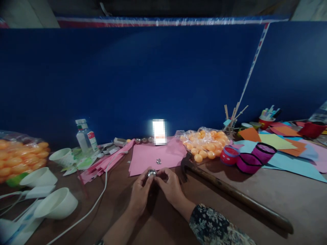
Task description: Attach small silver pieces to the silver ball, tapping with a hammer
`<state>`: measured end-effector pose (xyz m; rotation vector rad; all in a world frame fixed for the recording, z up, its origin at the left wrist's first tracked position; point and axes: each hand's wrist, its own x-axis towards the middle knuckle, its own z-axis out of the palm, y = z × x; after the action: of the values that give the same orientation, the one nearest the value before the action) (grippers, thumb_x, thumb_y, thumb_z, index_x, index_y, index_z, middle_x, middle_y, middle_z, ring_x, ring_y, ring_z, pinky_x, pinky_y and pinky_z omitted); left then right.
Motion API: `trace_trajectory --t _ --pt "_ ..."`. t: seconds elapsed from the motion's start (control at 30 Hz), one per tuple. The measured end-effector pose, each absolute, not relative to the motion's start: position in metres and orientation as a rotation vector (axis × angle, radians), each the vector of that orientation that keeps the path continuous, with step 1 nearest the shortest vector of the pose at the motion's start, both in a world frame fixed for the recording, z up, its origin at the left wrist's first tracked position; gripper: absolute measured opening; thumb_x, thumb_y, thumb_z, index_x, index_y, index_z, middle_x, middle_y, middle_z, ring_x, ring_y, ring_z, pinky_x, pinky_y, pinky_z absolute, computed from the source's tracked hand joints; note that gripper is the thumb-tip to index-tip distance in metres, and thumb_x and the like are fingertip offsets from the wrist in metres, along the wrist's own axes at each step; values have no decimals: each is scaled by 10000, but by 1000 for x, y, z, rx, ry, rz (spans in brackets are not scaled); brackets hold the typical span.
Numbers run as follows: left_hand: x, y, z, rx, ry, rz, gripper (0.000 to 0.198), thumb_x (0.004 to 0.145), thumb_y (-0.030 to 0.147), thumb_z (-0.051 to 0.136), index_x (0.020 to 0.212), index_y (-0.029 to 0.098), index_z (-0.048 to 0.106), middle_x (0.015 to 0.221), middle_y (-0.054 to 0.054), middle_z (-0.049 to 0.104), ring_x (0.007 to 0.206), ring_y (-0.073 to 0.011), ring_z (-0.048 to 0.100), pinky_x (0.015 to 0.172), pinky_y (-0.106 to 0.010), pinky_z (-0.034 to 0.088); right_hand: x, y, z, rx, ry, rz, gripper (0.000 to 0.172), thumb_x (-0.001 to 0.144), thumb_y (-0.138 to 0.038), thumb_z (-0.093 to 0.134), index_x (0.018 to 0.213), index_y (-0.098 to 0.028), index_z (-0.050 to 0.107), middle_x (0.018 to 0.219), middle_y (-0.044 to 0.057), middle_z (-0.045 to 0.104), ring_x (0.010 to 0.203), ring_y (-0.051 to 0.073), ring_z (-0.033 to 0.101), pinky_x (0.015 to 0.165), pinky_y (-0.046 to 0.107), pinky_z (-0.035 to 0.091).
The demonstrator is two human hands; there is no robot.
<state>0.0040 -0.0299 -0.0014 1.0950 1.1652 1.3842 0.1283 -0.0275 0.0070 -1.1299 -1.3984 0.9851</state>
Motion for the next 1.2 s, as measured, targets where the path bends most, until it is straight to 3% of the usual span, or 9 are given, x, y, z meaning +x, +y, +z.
trace_trajectory --t 0.2,0.5,0.63,0.77,0.97,1.2 --pt "5 -25 -5 1007 1176 1441 457 718 364 594 1131 173 548 1115 -86 606 1020 -210 555 901 -331 415 130 -26 11 -1088 -1489 960 162 782 -286 524 880 -163 564 824 44 633 746 161 596 678 259 480" --pt "9 -27 -3 770 1004 1489 456 688 355 633 1111 205 554 1054 -54 607 812 -130 602 757 -285 508 138 14 9 -1480 -1916 245 221 825 -181 402 978 -126 550 928 95 618 848 184 571 763 308 450" --pt "10 -27 0 676 902 1509 449 669 311 662 1094 210 561 980 -33 608 755 -102 593 754 -284 517 134 30 4 -1550 -2029 189 201 802 -139 428 911 -113 594 917 120 623 891 212 549 828 333 402" --pt "9 -27 2 562 834 1536 389 707 319 624 1074 199 576 915 -34 612 760 -104 591 773 -292 509 127 40 2 -1663 -2066 143 181 793 -103 434 809 -105 614 842 141 631 822 220 564 769 317 400" --pt "7 -27 1 533 769 1557 353 722 297 607 1060 197 588 940 -43 612 777 -108 589 785 -305 500 127 41 3 -1713 -2066 121 167 815 -147 441 821 -136 608 850 106 627 798 189 566 732 268 385" --pt "4 -27 -3 605 825 1489 434 723 299 610 1141 211 535 949 -54 613 739 -112 604 741 -287 509 130 34 8 -1624 -2040 172 148 807 -156 446 783 -129 590 822 114 613 776 196 559 716 279 385"
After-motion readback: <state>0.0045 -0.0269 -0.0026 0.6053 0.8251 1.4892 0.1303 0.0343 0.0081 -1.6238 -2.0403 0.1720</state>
